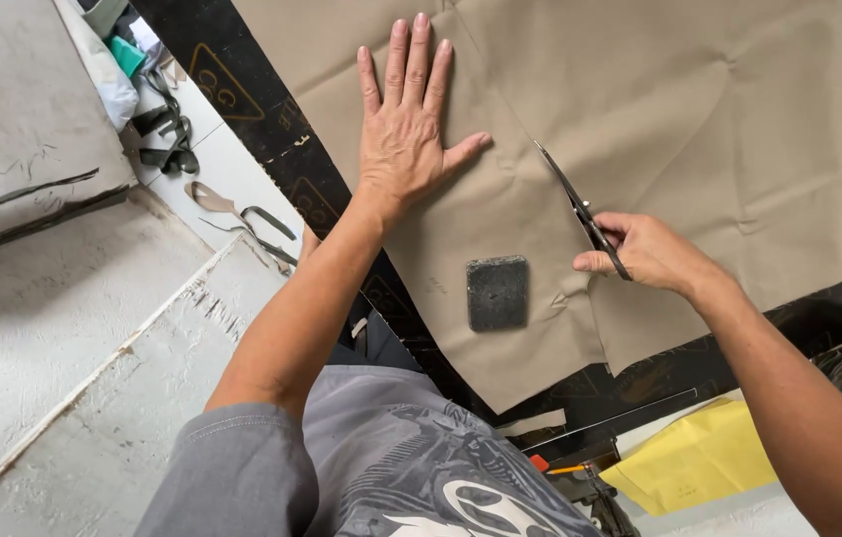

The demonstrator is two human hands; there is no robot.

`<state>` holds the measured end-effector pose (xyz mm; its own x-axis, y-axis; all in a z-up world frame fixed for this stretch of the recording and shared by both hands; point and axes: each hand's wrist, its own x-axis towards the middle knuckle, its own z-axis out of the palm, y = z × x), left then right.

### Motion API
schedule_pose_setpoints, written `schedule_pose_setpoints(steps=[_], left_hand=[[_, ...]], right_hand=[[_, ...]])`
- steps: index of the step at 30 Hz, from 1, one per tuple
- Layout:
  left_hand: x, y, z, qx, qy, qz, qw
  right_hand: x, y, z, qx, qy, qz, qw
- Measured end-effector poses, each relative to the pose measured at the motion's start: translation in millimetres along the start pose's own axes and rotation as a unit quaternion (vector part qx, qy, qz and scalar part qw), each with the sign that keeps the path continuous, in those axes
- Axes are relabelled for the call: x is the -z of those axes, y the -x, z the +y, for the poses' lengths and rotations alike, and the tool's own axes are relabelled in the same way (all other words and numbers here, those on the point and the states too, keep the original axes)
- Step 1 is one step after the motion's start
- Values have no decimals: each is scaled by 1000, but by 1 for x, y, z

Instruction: The person marks a piece of fabric using a yellow paper pattern and a pencil, then proceeds to cut the fabric along the marked lines using scissors.

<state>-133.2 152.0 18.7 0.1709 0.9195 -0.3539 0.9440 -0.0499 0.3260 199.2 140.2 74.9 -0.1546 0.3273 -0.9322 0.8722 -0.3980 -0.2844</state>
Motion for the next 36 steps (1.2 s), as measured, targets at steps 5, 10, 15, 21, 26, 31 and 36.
schedule_pose_setpoints(steps=[5,10,15,21,26,31,36], left_hand=[[-17,-3,-5,-24,1,62,998],[-8,-4,-4,-7,11,38,999],[-18,-3,-7,-25,6,77,997],[-17,-1,-6,-21,7,63,998],[-16,-1,-6,-15,7,59,998],[-13,-3,-6,-7,6,39,999],[-23,2,-7,-26,19,76,997]], right_hand=[[-7,1,6,1,-10,22,1000],[-4,-8,-6,27,15,21,999],[-2,-23,-28,48,42,23,998],[-12,-19,-29,16,33,61,997],[-6,-21,-45,32,-30,15,999],[4,-32,-74,57,15,9,998],[-11,-27,-67,36,-52,41,997]])
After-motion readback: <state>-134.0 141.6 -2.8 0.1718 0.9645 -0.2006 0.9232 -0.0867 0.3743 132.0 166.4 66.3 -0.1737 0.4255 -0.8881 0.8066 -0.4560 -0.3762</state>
